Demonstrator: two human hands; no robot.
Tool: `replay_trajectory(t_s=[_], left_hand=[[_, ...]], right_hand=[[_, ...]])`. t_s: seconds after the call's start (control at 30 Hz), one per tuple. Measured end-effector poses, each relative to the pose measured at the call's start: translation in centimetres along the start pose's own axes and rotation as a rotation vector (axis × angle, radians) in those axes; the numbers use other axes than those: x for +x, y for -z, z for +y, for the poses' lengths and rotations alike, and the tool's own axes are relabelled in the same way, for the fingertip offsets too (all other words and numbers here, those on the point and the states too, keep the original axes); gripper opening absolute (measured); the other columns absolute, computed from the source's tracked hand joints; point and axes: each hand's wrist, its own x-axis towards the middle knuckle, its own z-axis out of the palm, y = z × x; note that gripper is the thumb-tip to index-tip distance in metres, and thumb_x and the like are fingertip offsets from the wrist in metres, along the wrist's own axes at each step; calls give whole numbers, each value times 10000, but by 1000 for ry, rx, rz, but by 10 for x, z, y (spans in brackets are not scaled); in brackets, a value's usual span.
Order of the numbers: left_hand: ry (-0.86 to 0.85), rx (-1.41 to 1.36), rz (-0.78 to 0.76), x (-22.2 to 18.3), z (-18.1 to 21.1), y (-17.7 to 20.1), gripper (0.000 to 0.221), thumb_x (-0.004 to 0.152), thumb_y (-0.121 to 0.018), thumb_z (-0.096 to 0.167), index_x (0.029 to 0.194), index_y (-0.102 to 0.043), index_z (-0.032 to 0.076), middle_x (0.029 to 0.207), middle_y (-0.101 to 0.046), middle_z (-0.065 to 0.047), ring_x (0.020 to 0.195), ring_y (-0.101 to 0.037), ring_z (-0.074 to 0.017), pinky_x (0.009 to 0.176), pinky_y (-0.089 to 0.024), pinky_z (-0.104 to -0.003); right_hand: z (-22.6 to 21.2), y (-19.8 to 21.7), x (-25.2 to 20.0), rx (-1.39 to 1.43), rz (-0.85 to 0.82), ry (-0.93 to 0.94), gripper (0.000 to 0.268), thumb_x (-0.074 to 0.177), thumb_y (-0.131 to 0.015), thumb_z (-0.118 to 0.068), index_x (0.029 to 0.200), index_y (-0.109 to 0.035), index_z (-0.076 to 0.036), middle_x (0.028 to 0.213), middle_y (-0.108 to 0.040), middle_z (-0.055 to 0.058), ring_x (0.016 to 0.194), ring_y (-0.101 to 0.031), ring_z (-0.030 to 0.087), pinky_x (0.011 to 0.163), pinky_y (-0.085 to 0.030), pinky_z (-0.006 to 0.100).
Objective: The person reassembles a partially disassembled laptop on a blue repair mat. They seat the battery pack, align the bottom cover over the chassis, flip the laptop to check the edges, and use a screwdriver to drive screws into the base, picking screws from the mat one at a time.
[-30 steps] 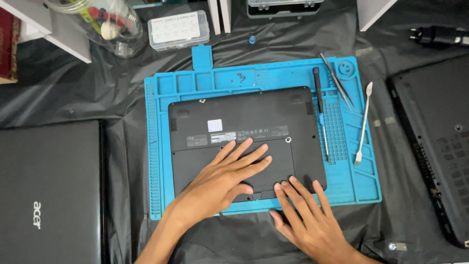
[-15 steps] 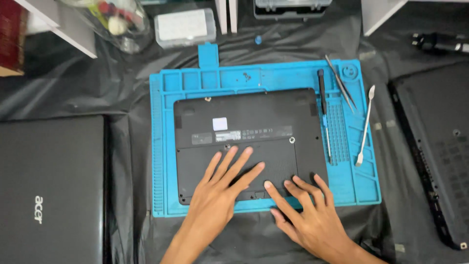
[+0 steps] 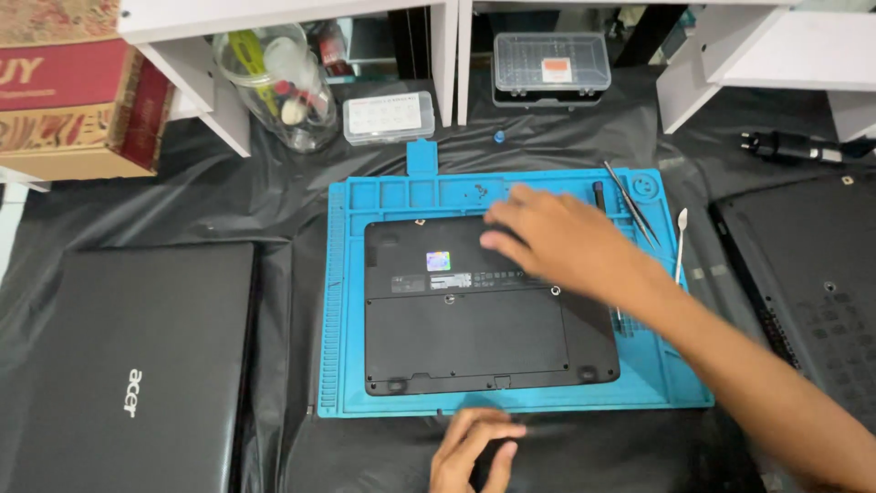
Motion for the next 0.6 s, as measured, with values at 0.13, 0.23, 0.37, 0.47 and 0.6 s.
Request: replay_trajectory(t_s=[0.13,0.23,0.37,0.47,0.6], left_hand=[[143,-336,-57,-21,-52,-23,233,855,-733,-30,1079,-777,17,1098,-771,-141,1092,-749,-233,954,-576,-353],[342,-699,-50,-30,-98,-32,363,903,-678,-21,1265,-655,-5,1237,-741,-187,1213,-707,-269,1050,-546,-375],[673,-1037,-154,-16,-77,-7,624,932,-634,3,1526,-451,63,1419,-641,-222,1359,-616,-303,1159,-477,-429],[696,-981,-177,-12,-80,-11,646,933,-661,3,1533,-422,28,1459,-598,-256,1389,-584,-347,1135,-424,-467],[645,-1183,-203,-9,-82,-1,593,962,-604,36,1506,-382,-44,1506,-538,-276,1407,-536,-406,1145,-399,-508]], right_hand=[[20,-4,40,-12,90,18,327,975,-594,-385,1072,-691,-89,1044,-652,152,1024,-627,401,815,-516,530],[35,-22,47,21,159,20,319,995,-579,-369,1059,-701,-80,1052,-666,155,1083,-615,403,846,-503,533],[37,-34,37,117,95,-27,326,994,-575,-370,1043,-731,-88,1017,-687,134,1042,-638,373,888,-503,495],[37,-47,29,161,105,-59,335,975,-588,-374,996,-745,-79,999,-695,122,1017,-633,367,873,-500,474],[32,-55,28,178,204,-59,377,978,-588,-400,963,-737,-55,998,-701,115,1018,-626,357,885,-496,461]])
